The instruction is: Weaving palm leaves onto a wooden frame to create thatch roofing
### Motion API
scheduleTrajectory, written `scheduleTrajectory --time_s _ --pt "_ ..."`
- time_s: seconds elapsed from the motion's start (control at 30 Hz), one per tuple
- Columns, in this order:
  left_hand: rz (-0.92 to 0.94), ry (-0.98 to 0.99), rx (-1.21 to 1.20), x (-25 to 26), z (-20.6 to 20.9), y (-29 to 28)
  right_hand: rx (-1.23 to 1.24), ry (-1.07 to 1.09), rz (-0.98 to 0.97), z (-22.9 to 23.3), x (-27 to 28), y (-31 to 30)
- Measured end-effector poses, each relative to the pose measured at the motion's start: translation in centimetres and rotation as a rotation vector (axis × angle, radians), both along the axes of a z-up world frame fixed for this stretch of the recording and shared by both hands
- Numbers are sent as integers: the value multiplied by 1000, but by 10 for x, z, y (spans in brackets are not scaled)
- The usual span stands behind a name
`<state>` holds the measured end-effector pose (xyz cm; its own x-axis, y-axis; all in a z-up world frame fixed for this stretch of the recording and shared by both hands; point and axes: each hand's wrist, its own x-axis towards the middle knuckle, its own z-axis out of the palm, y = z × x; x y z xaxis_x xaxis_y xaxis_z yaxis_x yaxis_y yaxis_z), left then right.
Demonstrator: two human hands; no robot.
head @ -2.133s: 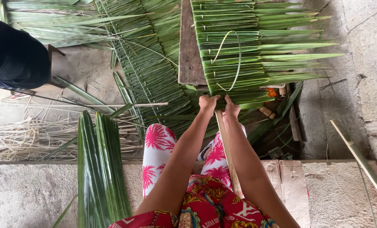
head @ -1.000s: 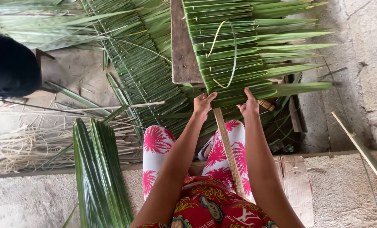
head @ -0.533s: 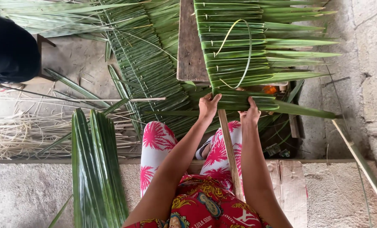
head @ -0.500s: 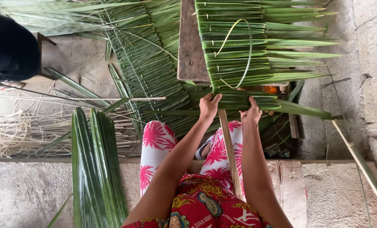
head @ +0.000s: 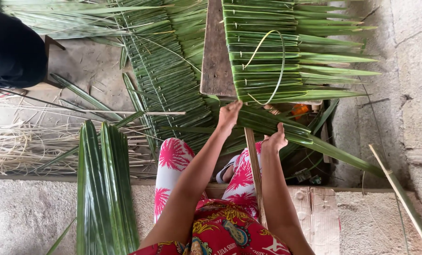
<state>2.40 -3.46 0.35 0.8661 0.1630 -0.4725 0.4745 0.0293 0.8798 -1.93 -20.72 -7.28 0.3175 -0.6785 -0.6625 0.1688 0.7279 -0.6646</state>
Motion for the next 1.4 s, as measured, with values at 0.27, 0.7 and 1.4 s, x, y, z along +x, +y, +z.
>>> scheduleTrajectory --time_s 0.27,0.7,1.4 --pt "-92 109 -146 94 -26 6 -5 -10 -23 2 4 1" --pt "-203 182 -525 103 -38 19 -45 21 -44 -22 17 -12" --pt "77 297 -1069 -53 47 21 34 89 -59 -47 34 -23"
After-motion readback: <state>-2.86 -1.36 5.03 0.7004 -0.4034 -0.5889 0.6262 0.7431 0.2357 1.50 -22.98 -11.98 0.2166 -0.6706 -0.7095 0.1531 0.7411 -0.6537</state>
